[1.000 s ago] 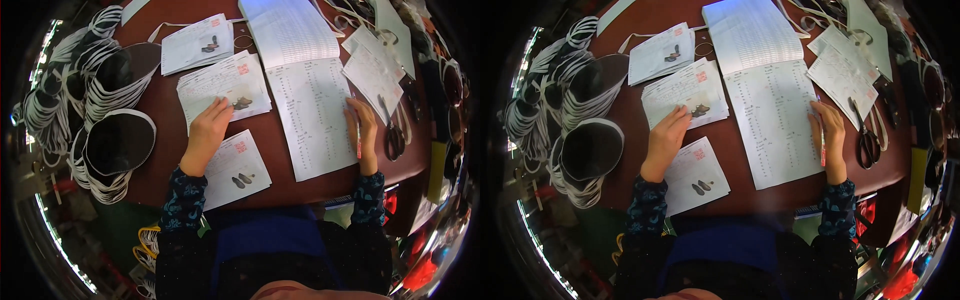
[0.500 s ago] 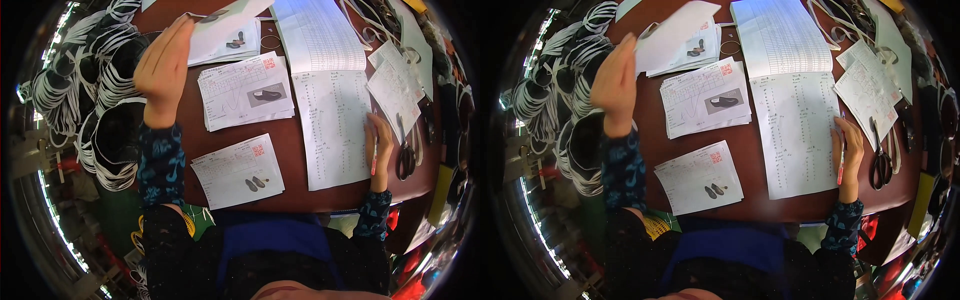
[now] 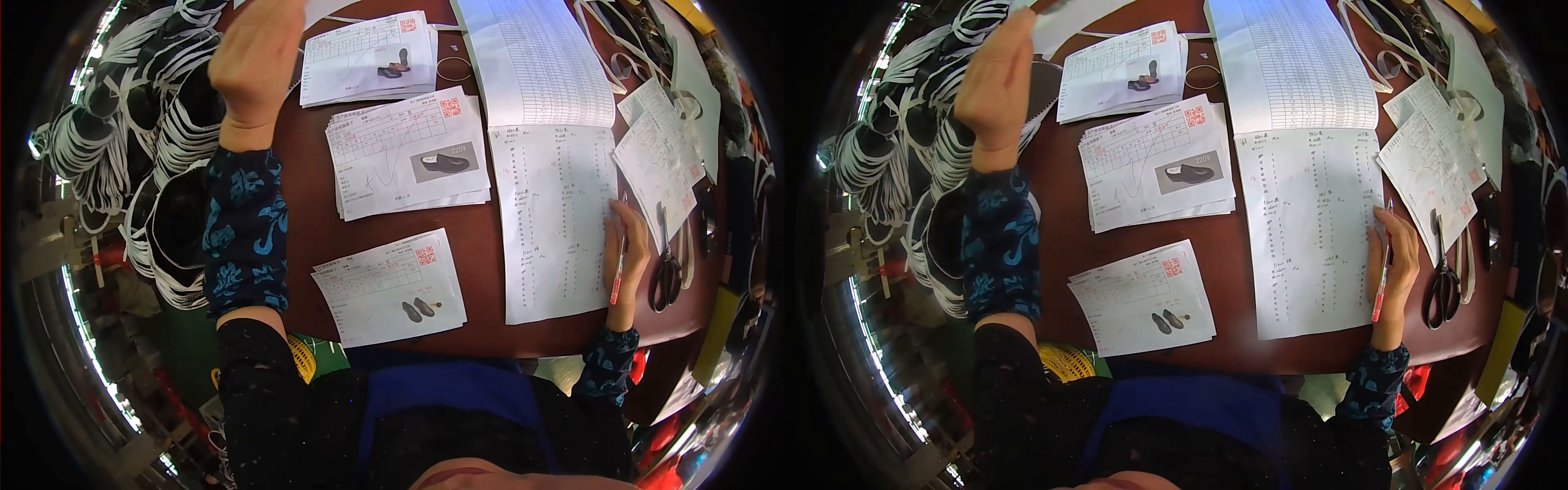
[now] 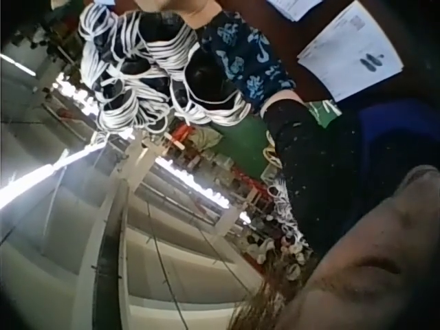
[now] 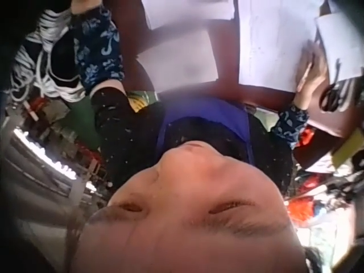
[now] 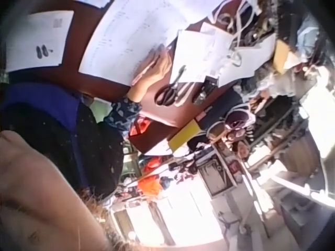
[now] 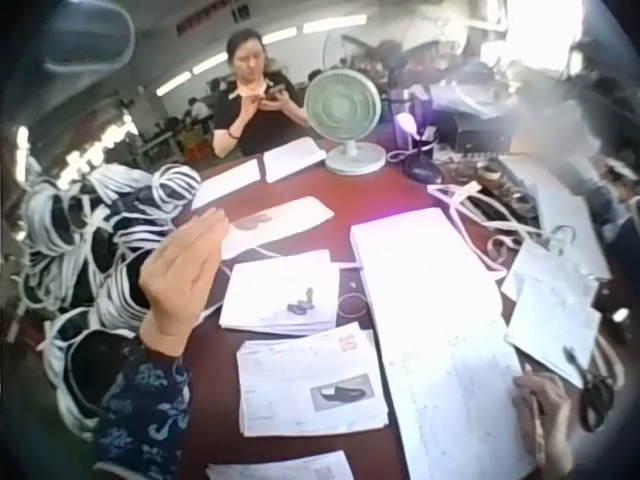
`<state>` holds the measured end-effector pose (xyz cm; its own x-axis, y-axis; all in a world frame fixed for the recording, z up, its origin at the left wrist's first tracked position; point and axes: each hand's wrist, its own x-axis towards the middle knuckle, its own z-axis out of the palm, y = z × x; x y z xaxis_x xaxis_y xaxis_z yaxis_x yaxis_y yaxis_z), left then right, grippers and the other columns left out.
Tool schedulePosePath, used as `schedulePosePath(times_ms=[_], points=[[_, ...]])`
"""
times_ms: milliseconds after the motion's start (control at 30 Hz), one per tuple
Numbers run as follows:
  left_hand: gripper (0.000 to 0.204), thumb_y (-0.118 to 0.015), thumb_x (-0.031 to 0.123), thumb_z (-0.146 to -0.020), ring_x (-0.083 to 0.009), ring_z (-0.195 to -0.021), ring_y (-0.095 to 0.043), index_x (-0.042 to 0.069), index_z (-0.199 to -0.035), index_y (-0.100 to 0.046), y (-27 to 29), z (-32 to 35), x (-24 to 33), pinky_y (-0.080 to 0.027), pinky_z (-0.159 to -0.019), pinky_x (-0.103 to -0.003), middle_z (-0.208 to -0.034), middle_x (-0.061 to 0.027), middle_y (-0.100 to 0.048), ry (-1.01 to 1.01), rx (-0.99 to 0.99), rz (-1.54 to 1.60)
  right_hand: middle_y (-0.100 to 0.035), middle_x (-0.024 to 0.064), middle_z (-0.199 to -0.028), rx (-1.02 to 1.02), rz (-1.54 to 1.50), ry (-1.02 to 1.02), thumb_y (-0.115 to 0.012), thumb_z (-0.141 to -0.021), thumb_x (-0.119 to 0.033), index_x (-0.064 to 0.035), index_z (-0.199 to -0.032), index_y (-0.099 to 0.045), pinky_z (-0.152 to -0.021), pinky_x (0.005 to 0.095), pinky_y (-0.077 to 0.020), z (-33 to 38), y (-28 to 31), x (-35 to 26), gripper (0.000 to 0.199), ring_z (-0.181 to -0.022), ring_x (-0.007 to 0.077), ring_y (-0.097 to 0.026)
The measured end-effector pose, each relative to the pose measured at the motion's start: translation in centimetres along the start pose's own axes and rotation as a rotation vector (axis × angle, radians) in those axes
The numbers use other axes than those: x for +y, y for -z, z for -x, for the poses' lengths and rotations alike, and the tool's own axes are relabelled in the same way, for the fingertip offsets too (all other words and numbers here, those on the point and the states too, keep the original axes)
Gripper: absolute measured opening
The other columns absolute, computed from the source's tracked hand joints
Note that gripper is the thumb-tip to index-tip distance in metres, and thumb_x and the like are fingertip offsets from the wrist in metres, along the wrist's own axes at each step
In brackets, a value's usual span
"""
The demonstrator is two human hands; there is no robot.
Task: The person trims excess material from shoe components with scissors, then records production data on log sheets with a pen.
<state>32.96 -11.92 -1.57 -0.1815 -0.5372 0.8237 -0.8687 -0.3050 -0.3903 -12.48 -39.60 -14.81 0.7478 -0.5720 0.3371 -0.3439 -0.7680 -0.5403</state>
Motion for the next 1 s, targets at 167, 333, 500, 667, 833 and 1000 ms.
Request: schedulePosePath(times_ms=[167,333,500,667,833,1000], points=[[0.016,-0.072,0.011,-0.094,-0.0287,-0.101,-0.076,0.006,-0.108,-0.080,-1.7,8.3,4.8,-0.061,-0.085,-0.036,-0.112,-0.0115,-0.079,0.281,-0.594,0.325,-0.073,0.0169,-0.117,0.026,-0.054,0.030,-0.073,-0.092,0.003,-0.0024,-0.120,-0.073,-0.094,0.0360,-0.0555,-0.4,0.5,-0.1,0.029,-0.108,0.0295,-0.071],[0.023,-0.072,0.017,-0.098,-0.0382,-0.104,-0.074,-0.001,-0.113,-0.077,-0.9,8.4,5.6,-0.058,-0.091,-0.042,-0.114,-0.0205,-0.076,0.587,-0.825,0.555,-0.076,0.0134,-0.108,0.010,-0.194,-0.106,-0.066,-0.101,-0.004,-0.0004,-0.133,-0.063,-0.089,0.0333,-0.0561,-2.1,1.9,-0.9,0.032,-0.095,0.0229,-0.072],[0.016,-0.069,0.009,-0.097,-0.0304,-0.113,-0.070,0.006,-0.110,-0.078,-0.1,0.1,14.2,-0.057,-0.094,-0.040,-0.115,-0.0115,-0.077,0.318,-0.637,0.597,-0.068,0.0066,-0.072,-0.027,-0.782,-0.389,-0.069,-0.105,-0.024,-0.0021,-0.094,-0.058,-0.050,0.0219,-0.0437,-7.1,0.8,-1.3,0.027,-0.056,0.0070,-0.057],[0.058,-0.078,0.043,-0.090,-0.0368,-0.145,-0.047,0.020,-0.141,-0.066,-1.8,-2.8,27.3,-0.041,-0.115,-0.059,-0.155,-0.0125,-0.053,0.132,-0.729,0.820,-0.063,0.0033,-0.066,-0.037,-0.791,-0.482,-0.079,-0.098,-0.027,-0.0056,-0.082,-0.057,-0.044,0.0229,-0.0364,-10.2,-3.3,-2.1,0.035,-0.046,0.0066,-0.048],[0.074,-0.074,0.064,-0.085,-0.0469,-0.151,-0.033,0.029,-0.149,-0.060,-4.1,-2.8,30.4,-0.028,-0.115,-0.075,-0.162,-0.0183,-0.041,0.155,-0.845,0.688,-0.058,0.0003,-0.067,0.106,-0.675,-0.257,-0.084,-0.092,-0.020,-0.0042,-0.075,-0.054,-0.054,0.0269,-0.0408,-10.1,-5.3,-0.4,0.038,-0.061,0.0074,-0.051],[0.081,-0.079,0.066,-0.079,-0.0461,-0.152,-0.033,0.030,-0.149,-0.060,-4.0,-2.3,30.3,-0.029,-0.115,-0.073,-0.163,-0.0172,-0.041,0.161,-0.915,0.693,-0.052,0.0025,-0.064,0.130,-0.600,-0.239,-0.074,-0.090,-0.008,-0.0039,-0.074,-0.049,-0.055,0.0307,-0.0397,-9.5,-6.4,0.1,0.030,-0.061,0.0089,-0.045]])
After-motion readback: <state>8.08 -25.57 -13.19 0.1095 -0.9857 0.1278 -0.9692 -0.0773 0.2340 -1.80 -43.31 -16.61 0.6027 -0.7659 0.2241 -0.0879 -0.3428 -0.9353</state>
